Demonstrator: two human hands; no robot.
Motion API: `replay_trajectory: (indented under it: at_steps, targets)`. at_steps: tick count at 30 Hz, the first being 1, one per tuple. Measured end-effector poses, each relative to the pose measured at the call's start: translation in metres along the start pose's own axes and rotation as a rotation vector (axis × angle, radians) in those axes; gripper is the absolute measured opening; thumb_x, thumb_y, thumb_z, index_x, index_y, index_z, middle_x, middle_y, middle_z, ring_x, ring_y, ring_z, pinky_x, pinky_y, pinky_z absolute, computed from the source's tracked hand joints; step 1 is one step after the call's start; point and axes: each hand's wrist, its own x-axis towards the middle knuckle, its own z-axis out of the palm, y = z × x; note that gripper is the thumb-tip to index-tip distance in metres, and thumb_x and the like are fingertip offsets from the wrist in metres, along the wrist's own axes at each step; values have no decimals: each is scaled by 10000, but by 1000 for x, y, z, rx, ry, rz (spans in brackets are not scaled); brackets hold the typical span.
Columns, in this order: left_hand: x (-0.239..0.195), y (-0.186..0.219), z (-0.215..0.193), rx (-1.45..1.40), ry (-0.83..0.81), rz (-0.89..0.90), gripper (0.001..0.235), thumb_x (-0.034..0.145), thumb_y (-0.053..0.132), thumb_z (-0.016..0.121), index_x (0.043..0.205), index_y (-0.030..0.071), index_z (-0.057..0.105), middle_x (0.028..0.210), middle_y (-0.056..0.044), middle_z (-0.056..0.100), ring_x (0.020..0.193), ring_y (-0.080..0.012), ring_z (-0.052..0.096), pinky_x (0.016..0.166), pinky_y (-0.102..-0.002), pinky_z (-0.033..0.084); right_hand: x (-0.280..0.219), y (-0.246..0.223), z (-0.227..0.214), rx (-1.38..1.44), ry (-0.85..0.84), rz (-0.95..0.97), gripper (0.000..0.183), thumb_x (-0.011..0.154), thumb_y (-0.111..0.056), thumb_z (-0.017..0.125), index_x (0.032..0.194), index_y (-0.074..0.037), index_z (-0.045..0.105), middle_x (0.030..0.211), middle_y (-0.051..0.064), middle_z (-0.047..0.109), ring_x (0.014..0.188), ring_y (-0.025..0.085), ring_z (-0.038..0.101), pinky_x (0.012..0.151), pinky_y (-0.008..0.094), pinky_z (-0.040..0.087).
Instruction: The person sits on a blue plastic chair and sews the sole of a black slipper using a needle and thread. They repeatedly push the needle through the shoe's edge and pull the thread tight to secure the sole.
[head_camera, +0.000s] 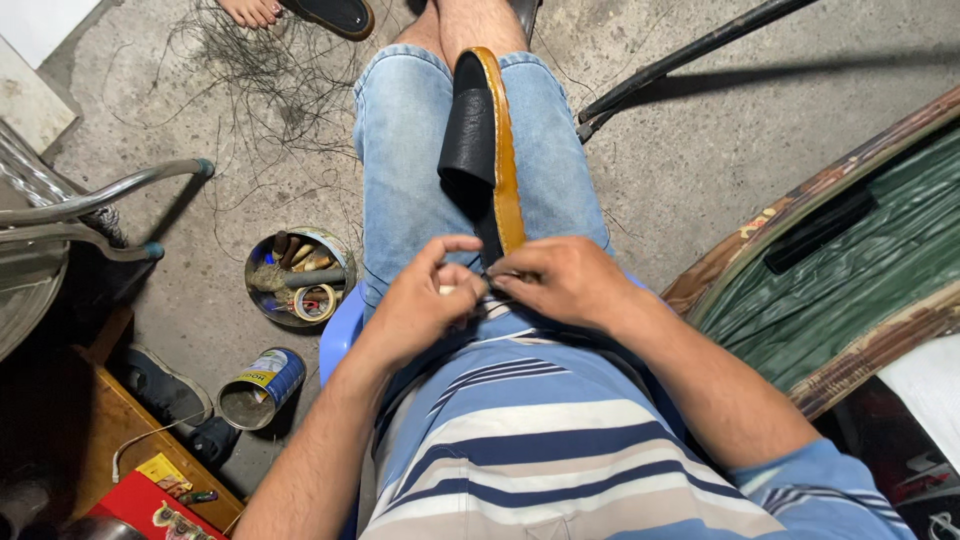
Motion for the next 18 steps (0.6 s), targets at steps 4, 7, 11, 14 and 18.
replay_trajectory:
  at_steps: [4, 7, 11, 14, 18]
  targets:
    - [-6, 23, 4, 172, 230, 57, 284, 781, 154, 597, 1061, 111, 617, 693, -43, 665, 595, -115, 534, 568, -257, 467, 7, 36, -2, 202, 106, 263, 133, 807, -180, 626, 921, -139, 682, 828, 26, 678, 797, 104, 577, 775, 285, 481]
    - [-2, 12, -2, 349, 314, 86, 158, 843, 266, 605, 961, 209, 692, 800, -29, 705, 823, -177, 657, 741, -330, 504, 8, 16, -50, 1110, 544, 523, 106, 753, -59, 464, 680, -127, 430, 506, -56, 340, 353, 46, 335, 305, 148, 302]
    - [-10, 22, -6, 513, 234, 209, 241, 862, 302, 511, 937, 145, 678, 911, 27, 700, 870, -114, 634, 793, -256, 443, -27, 43, -170, 1349, 883, 257, 238, 717, -126, 544, 530, -197, 415, 453, -111, 323, 388, 1, 313, 334, 131, 217]
    - [-13, 26, -7, 671, 74, 193, 320, 857, 352, 472, 1002, 163, 686, 1031, -20, 692, 955, -191, 633, 813, -318, 442, -44, 82, -191, 958, 1497, 194, 158, 745, -235, 720, 870, -176, 646, 935, -44, 754, 421, 0, 384, 386, 144, 266]
    - [-17, 29, -2, 844, -60, 141, 321, 881, 307, 452, 1086, 157, 649, 1011, -85, 667, 967, -314, 609, 815, -428, 462, -37, 41, -92, -74, 539, -163, 259, 926, -96, 516, 1177, -34, 528, 1112, 245, 584, 1044, 321, 570, 817, 315, 450]
